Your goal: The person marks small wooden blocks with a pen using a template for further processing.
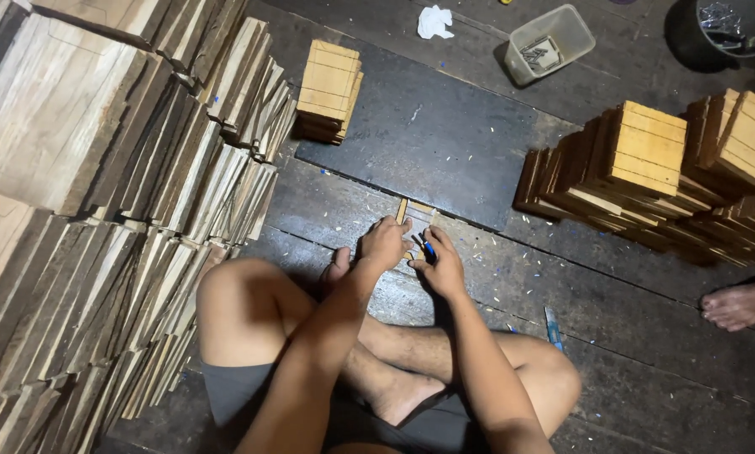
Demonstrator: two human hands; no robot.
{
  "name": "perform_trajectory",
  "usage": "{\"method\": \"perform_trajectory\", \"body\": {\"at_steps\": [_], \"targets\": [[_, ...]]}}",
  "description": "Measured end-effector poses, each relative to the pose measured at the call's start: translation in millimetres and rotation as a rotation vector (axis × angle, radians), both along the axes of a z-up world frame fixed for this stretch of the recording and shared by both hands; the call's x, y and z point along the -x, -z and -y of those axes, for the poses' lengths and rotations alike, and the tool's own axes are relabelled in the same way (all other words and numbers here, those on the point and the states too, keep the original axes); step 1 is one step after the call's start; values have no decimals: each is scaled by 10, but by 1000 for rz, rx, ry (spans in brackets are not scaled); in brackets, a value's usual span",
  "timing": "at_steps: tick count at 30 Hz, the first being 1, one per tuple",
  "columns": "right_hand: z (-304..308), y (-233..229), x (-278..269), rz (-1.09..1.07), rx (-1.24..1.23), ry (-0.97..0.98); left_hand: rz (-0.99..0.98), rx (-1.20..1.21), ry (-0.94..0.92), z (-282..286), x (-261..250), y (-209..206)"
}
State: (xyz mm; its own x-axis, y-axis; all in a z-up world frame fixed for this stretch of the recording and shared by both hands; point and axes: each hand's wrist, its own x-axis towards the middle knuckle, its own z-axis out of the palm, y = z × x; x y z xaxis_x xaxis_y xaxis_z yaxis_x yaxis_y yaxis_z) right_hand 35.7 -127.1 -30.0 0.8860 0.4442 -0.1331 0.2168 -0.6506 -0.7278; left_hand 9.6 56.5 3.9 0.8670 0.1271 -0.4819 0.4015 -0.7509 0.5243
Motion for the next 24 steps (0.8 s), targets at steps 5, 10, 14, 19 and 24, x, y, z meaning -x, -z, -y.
{"method": "perform_trajectory", "body": {"at_steps": [5,10,14,19,24], "targets": [[-26,-73,53,-2,87,-16,58,65,-85,36,10,45],[-109,-215,164,54,204,-9,105,118,-168,29,45,43],[-81,-180,238,215,267,-1,187,74,-131,67,46,52],[50,126,163,300,333,37,154,1,-28,49,8,-20],[19,-47,157,230,272,-11,97,-10,2,-3,-25,-79]]}}
